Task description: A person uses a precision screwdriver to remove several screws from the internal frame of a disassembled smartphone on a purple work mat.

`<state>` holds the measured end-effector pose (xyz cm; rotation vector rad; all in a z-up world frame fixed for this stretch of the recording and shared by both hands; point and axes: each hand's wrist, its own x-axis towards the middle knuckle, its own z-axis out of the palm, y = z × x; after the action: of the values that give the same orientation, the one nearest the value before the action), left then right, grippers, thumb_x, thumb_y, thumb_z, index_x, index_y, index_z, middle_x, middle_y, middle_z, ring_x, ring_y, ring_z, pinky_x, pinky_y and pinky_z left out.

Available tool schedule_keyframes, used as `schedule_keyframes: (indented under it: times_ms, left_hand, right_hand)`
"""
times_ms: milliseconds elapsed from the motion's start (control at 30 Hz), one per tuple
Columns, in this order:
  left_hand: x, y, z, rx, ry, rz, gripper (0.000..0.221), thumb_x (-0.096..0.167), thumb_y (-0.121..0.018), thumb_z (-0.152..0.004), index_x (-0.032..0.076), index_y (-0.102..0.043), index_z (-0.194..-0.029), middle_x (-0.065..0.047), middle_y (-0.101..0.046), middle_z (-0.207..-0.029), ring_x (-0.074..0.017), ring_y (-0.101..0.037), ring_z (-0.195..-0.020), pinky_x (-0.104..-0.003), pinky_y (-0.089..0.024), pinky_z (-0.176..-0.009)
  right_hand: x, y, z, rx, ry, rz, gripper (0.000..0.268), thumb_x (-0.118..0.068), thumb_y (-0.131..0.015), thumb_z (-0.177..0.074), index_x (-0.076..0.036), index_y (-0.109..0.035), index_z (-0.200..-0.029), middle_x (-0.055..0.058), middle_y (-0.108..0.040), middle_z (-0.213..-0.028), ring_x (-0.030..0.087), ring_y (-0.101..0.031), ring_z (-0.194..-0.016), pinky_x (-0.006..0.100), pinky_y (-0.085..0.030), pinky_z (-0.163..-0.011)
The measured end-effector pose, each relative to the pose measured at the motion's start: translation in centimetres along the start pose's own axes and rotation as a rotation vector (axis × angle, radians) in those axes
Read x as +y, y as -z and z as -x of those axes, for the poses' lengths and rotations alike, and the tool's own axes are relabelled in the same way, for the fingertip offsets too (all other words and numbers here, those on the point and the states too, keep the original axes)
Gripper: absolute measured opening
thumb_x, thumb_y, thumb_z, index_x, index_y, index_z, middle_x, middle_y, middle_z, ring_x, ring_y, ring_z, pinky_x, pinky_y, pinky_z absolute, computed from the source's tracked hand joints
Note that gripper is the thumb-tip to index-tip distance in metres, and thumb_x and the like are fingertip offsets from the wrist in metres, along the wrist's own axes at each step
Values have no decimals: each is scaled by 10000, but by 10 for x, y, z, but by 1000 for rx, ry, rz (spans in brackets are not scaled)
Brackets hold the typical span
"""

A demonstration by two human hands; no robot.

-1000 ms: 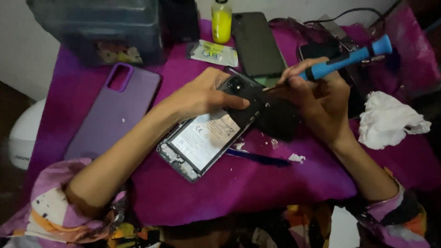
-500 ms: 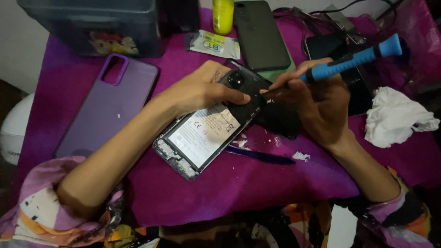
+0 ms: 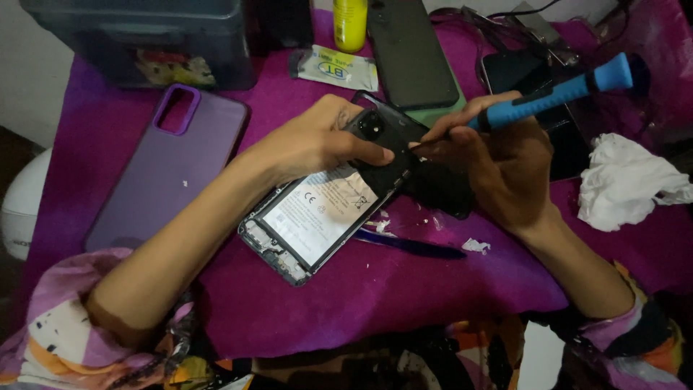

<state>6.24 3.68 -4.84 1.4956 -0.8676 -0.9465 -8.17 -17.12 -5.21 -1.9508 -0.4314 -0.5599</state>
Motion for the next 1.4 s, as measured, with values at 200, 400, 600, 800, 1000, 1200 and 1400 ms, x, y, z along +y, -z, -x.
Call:
schedule_keyframes:
  times_ms: [200,400,600,800,1000,1200,1400]
  left_hand:
    - [-2,1,-2,2,3,-22,328,117,-769,-905,120,-568,-646,39,-480,-540,-84,-424,-438,-246,-276,-414]
    - [-3,1,-3,8,22,-33,279,122,-760,-906,98,-610,-673,35,-472,-532,-85,-411,-428,-251,-250,-404]
    - [-5,2,-4,10,12,-43,283,125,-782,-906,121,-620,-674,49,-491,-556,-76,-427,-462,-241,-255,-430]
    - [-4,0,-3,4,7,-54,324,124,-766,-918,125,-578,-654,38,-467,-546,-88,-417,-450,-251,-260,-423]
    - [-4,0,-4,11,17,-31,337,124,-776,-886,123,-546,-640,33,-464,-534,-90,-419,-440,-252,-275,-415]
    - [1,-1,-3,30,102,-46,247,102,-786,-907,75,-638,-711,17,-486,-550,-100,-431,-451,-252,-298,-417]
    - [-2,-1,-5,40,72,-50,266,117,-785,-885,104,-613,-683,25,-493,-553,-92,-427,-462,-252,-271,-434]
  right_hand:
    - [2,1,-2,-16,59,80,138,-110,-489,-1127,2,-433,-1186,249,-641,-1064,355,-757,-1004,406,-712,-855]
    - [-6,4,-9,-68,196,353,189,-129,-618,-1062,50,-570,-1100,174,-667,-1025,277,-701,-927,367,-586,-854]
    - [-15,10,-15,-109,252,396,126,-43,-701,-1005,82,-698,-1020,202,-705,-1056,329,-707,-982,402,-589,-871]
    - [-23,15,-9,-53,159,544,320,-77,-851,-963,69,-716,-1214,203,-764,-1115,268,-767,-965,313,-600,-808]
    - [-33,11,-16,-153,72,237,157,72,-659,-1001,104,-591,-1139,222,-688,-1118,325,-755,-1069,386,-646,-984]
    - [-41,27,-30,-359,-61,210,48,-46,-632,-1012,-74,-640,-1049,81,-530,-1053,157,-587,-935,232,-543,-780]
    - [-40,34,-34,-342,71,341,306,11,-705,-936,99,-645,-1223,179,-757,-1081,225,-688,-925,301,-542,-777]
